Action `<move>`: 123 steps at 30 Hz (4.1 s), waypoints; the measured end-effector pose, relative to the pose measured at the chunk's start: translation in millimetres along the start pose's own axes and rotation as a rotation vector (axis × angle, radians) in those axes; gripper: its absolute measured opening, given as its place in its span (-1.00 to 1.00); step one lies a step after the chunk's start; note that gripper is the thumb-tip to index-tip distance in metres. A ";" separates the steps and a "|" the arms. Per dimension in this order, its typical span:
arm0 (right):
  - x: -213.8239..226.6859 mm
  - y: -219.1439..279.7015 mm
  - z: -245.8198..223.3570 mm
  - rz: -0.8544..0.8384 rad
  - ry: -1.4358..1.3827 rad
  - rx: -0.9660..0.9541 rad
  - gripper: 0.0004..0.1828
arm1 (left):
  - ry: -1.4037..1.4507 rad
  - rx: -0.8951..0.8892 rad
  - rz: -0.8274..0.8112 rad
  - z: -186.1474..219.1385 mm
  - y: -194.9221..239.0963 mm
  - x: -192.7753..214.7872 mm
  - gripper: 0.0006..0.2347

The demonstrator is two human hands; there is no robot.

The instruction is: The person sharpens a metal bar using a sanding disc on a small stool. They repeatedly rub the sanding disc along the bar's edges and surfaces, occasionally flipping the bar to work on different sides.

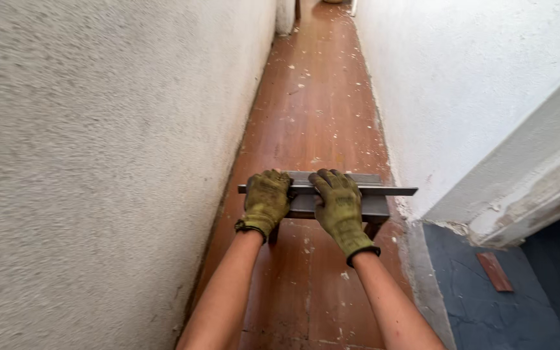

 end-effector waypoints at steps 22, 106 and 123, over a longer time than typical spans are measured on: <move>36.9 59.2 -14.7 0.275 -0.671 -0.522 -0.68 | 0.327 0.240 0.607 64.8 56.8 117.8 -0.29; 53.7 15.8 116.7 0.098 0.208 -0.323 -0.41 | 0.159 0.006 -0.461 16.6 -16.7 33.6 -0.52; 48.4 12.9 111.8 0.111 0.022 -0.246 -0.43 | 0.149 -0.027 -0.401 18.4 -18.7 22.4 -0.53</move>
Point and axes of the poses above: each hand's wrist, its own y-axis away from the middle knuckle, its own x-axis out of the back of the hand, z = x × y, the point moved 2 cm from there along -y, towards the middle knuckle, and after that the axes turned 7 degrees about -y, right-handed, at the moved point
